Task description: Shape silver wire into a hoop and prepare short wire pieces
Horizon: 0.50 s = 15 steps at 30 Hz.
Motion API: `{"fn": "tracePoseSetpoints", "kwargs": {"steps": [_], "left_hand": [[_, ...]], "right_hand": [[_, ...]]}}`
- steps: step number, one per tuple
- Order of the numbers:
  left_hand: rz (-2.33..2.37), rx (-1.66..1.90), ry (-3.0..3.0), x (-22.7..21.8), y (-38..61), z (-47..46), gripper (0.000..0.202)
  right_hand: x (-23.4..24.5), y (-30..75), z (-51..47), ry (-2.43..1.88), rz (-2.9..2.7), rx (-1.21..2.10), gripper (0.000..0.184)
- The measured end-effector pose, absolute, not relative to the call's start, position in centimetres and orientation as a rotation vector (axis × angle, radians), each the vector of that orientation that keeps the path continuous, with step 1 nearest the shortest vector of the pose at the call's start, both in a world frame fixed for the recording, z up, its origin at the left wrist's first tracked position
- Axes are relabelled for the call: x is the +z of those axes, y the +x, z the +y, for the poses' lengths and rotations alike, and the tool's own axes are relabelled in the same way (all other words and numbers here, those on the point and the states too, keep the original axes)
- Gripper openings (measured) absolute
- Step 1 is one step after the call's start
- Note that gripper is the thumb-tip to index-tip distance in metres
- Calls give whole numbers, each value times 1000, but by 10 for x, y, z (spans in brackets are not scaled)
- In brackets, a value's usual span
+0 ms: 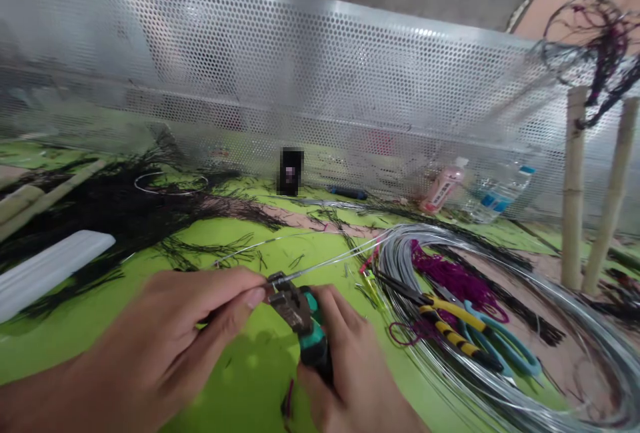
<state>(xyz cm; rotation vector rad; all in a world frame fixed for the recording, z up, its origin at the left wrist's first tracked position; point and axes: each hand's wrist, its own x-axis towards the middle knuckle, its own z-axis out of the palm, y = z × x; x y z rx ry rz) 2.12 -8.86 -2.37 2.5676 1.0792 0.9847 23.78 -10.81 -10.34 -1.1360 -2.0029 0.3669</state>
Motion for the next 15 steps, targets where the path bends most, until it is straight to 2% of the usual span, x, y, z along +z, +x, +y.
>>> {"fn": "tracePoseSetpoints", "kwargs": {"steps": [6, 12, 15], "left_hand": [[986, 1037, 2600, -27, 22, -90, 25], [1003, 1046, 2661, -31, 24, -91, 26], [1007, 1026, 2702, -31, 25, -90, 26]], "right_hand": [[-106, 236, -111, -1177, -1980, 385, 25], [-121, 235, -111, -1151, -1945, 426, 30], [-129, 232, -111, -1072, -1904, 340, 32]]}}
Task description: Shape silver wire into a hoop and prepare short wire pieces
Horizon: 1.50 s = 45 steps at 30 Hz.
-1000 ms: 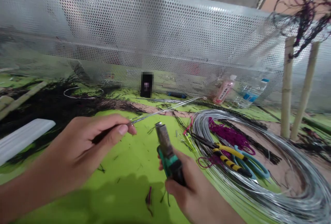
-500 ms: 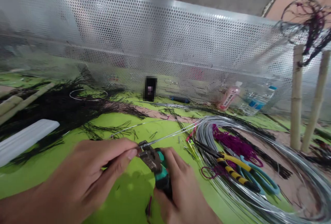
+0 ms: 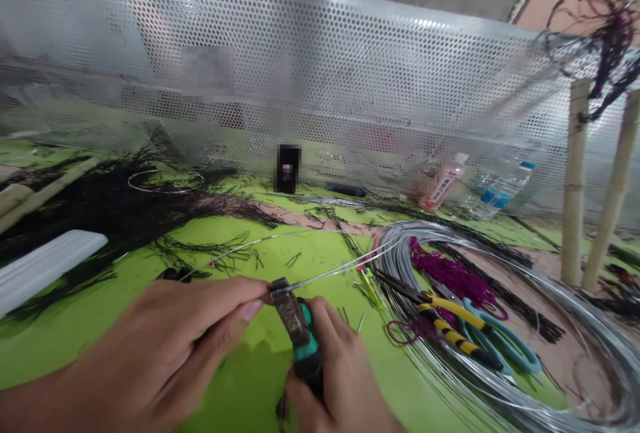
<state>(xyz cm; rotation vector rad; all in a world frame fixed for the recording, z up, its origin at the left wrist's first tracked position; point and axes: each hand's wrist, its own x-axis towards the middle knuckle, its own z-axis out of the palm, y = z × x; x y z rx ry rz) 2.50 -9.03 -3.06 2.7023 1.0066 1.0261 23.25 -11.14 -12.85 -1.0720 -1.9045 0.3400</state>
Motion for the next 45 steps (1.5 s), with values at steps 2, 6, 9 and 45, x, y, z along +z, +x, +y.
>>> {"fn": "tracePoseSetpoints", "kwargs": {"steps": [2, 6, 9, 45], "left_hand": [[1005, 1001, 2722, -31, 26, -90, 28], [1018, 991, 2735, -33, 27, -88, 31], [1007, 926, 2729, -35, 28, -87, 30], [985, 961, 2727, -38, 28, -75, 29]], "right_hand": [[-132, 231, -112, -1037, -1871, 304, 34], [-134, 229, -109, -1103, -1865, 430, 23], [-134, 228, -107, -1137, -1860, 453, 19], [-142, 210, -114, -1270, -1610, 685, 20]]}}
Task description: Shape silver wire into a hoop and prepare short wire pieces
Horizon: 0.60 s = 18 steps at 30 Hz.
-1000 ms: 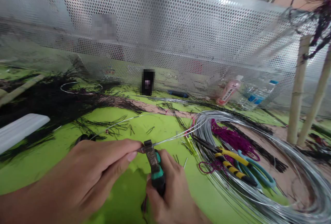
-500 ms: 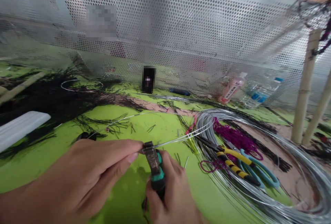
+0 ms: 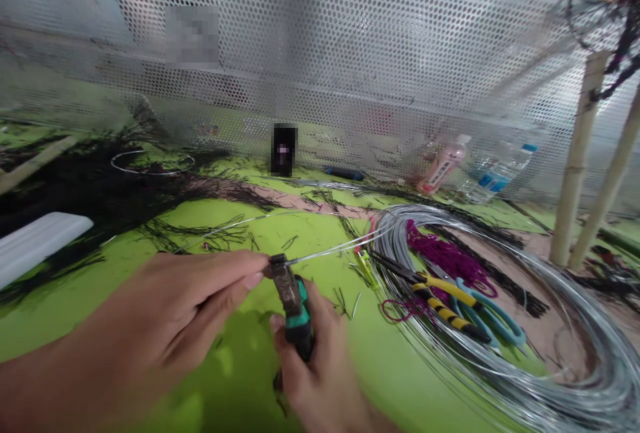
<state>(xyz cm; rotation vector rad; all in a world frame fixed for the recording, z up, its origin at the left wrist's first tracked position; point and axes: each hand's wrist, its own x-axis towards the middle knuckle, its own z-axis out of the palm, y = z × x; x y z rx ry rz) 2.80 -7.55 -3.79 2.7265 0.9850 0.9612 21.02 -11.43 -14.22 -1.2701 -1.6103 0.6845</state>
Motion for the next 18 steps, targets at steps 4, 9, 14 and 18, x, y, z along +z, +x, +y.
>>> {"fn": "tracePoseSetpoints", "kwargs": {"steps": [4, 9, 14, 18], "left_hand": [[1027, 948, 2694, -39, 30, -71, 25], [1029, 951, 2693, -37, 32, -69, 26], [1015, 960, 2700, -37, 33, -66, 29], [990, 974, 2666, -38, 34, -59, 27]], "right_hand": [[-147, 208, -110, -1198, -1483, 892, 16], [-152, 209, -105, -1181, -1449, 906, 8], [-158, 211, -98, -1161, -1444, 918, 11], [-160, 210, -92, -1185, -1438, 938, 11]]}}
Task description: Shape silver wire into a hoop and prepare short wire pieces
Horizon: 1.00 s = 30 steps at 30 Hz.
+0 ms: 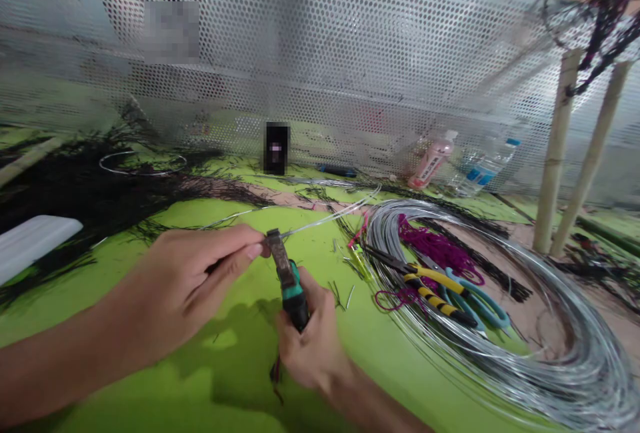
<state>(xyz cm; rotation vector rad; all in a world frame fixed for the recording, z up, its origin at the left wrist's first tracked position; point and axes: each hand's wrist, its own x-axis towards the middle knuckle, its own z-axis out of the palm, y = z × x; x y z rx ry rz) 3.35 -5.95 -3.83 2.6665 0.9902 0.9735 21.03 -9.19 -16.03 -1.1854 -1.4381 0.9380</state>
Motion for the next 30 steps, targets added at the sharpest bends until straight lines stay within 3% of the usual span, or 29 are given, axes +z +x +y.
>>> {"fn": "tracePoseSetpoints", "kwargs": {"steps": [9, 16, 25, 30], "left_hand": [[1101, 945, 2665, -35, 31, -44, 27], [1090, 1066, 2712, -27, 27, -49, 24], [1033, 1075, 2599, -23, 28, -78, 21], [1019, 1075, 2583, -26, 30, -83, 21]], "right_hand": [[-138, 221, -87, -1302, -1570, 1010, 11], [-122, 239, -83, -1285, -1680, 1045, 32], [-126, 239, -87, -1160, -1759, 727, 57], [-120, 238, -88, -1126, -1813, 575, 53]]}}
